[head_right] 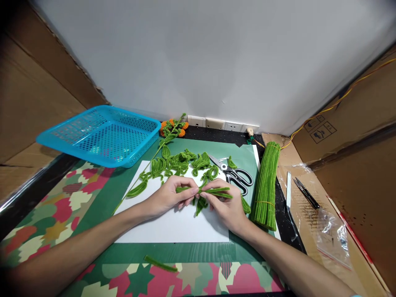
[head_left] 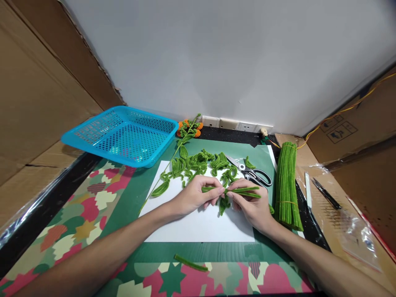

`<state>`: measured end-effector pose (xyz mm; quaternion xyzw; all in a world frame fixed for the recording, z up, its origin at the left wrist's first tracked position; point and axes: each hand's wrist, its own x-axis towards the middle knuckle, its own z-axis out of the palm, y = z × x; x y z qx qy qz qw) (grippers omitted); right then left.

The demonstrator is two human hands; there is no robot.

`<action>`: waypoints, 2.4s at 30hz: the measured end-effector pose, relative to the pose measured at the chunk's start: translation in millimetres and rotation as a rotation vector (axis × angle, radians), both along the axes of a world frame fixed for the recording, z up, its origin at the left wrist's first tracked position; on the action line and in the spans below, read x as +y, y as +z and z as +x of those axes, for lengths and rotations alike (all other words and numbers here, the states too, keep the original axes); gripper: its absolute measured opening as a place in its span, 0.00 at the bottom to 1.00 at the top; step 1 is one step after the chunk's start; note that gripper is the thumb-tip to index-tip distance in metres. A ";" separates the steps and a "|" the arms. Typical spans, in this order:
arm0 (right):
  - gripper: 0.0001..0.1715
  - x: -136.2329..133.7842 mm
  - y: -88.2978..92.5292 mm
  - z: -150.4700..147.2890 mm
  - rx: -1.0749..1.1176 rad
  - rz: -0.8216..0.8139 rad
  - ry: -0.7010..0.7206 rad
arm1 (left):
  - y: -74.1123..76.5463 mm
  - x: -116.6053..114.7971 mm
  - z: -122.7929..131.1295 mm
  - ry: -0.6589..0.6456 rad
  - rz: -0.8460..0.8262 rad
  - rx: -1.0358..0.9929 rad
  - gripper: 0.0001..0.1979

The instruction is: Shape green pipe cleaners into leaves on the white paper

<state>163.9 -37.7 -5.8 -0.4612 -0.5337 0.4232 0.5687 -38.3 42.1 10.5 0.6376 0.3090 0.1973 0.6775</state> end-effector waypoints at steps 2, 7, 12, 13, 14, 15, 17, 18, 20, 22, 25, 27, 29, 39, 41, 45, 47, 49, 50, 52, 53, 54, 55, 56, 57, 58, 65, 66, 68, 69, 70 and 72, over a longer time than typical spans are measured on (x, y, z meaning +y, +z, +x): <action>0.06 -0.6 -0.4 -0.1 0.009 -0.011 0.004 | 1.3 -1.1 0.3 0.005 0.001 -0.002 0.22; 0.06 -3.8 -2.8 0.0 -0.033 0.004 -0.074 | 2.0 -7.7 1.4 0.037 0.026 -0.007 0.20; 0.04 -6.0 -3.9 1.6 -0.110 0.054 -0.170 | -0.8 -14.9 2.9 0.083 0.066 -0.002 0.17; 0.03 -6.2 -3.1 2.0 -0.129 0.088 -0.183 | -1.4 -15.4 2.7 0.089 0.073 -0.003 0.17; 0.02 -6.5 -2.1 2.3 -0.156 0.129 -0.197 | -2.1 -15.4 2.3 0.097 0.078 -0.004 0.17; 0.02 -6.7 -0.9 2.5 -0.188 0.174 -0.213 | -2.9 -15.1 1.8 0.107 0.082 -0.006 0.17; 0.03 -7.4 1.6 2.4 -0.255 0.238 -0.246 | -4.3 -13.6 0.6 0.142 0.085 -0.012 0.19; 0.04 -7.7 2.7 2.2 -0.286 0.254 -0.259 | -4.8 -12.7 0.1 0.162 0.085 -0.013 0.19; 0.05 -8.3 4.5 1.4 -0.351 0.266 -0.257 | -4.9 -11.7 -0.3 0.199 0.093 -0.010 0.19; 0.05 -8.7 5.4 0.5 -0.421 0.279 -0.225 | -3.7 -12.1 0.1 0.214 0.114 0.002 0.18; 0.06 -8.8 4.7 -0.1 -0.534 0.328 -0.187 | -0.4 -14.8 1.5 0.202 0.177 0.022 0.15; 0.06 -8.7 3.5 0.1 -0.626 0.382 -0.170 | 1.6 -16.8 2.1 0.185 0.226 0.032 0.14; 0.06 -9.1 2.4 0.4 -0.726 0.435 -0.156 | 2.9 -18.2 2.2 0.163 0.270 0.048 0.13; 0.08 -11.8 6.7 8.4 -0.830 0.580 -0.009 | 6.8 -19.4 -0.9 0.033 0.338 0.085 0.12; 0.10 -10.1 6.0 12.1 -0.759 0.550 0.045 | 6.2 -18.8 -1.8 0.016 0.260 0.077 0.13; 0.14 -6.7 2.0 15.5 -0.689 0.531 0.102 | 3.4 -17.3 -2.4 0.061 0.144 0.032 0.14; 0.18 -5.1 0.0 15.4 -0.659 0.525 0.100 | 2.4 -16.8 -1.8 0.128 0.174 0.007 0.14; 0.21 -3.7 -1.6 15.0 -0.627 0.522 0.092 | 2.0 -16.3 -1.1 0.163 0.186 -0.014 0.14; 0.22 -3.2 -2.3 14.8 -0.619 0.525 0.089 | 2.0 -16.0 -1.0 0.160 0.176 -0.022 0.14; 0.22 -2.9 -3.3 14.6 -0.620 0.542 0.076 | 2.0 -15.0 -1.4 0.133 0.149 -0.031 0.14; 0.21 -3.1 -3.7 14.4 -0.629 0.555 0.068 | 2.1 -14.3 -1.9 0.112 0.138 -0.032 0.14; 0.20 -3.5 -3.8 14.2 -0.645 0.574 0.058 | 2.2 -13.4 -2.6 0.090 0.125 -0.034 0.14; 0.19 -4.1 -3.8 13.9 -0.668 0.595 0.041 | 2.3 -12.5 -3.3 0.066 0.108 -0.031 0.15; 0.19 -4.7 -3.5 13.5 -0.695 0.620 0.019 | 2.5 -11.5 -3.9 0.048 0.092 -0.026 0.15; 0.18 -5.2 -3.0 13.2 -0.723 0.652 -0.006 | 2.8 -10.6 -4.3 0.039 0.085 -0.022 0.15; 0.18 -5.7 -2.3 12.9 -0.749 0.686 -0.030 | 3.4 -9.7 -4.4 0.031 0.098 -0.019 0.15; 0.25 -7.8 -0.8 16.4 -0.833 0.841 -0.076 | 8.1 -8.6 -1.4 -0.025 0.186 -0.086 0.14; 0.26 -7.9 -0.9 17.1 -0.847 0.845 -0.063 | 8.2 -8.9 -1.3 -0.029 0.170 -0.091 0.15; 0.27 -7.9 -0.9 18.0 -0.843 0.852 -0.047 | 8.1 -9.8 -1.6 -0.025 0.111 -0.090 0.16; 0.27 -7.6 -0.7 18.3 -0.826 0.860 -0.045 | 8.0 -10.4 -1.9 -0.027 0.062 -0.087 0.17; 0.28 -7.2 -0.4 18.4 -0.808 0.869 -0.041 | 7.9 -11.0 -2.2 -0.033 0.007 -0.083 0.19; 0.29 -5.9 -0.1 19.0 -0.783 0.878 -0.027 | 7.9 -12.3 -2.4 -0.043 -0.079 -0.082 0.21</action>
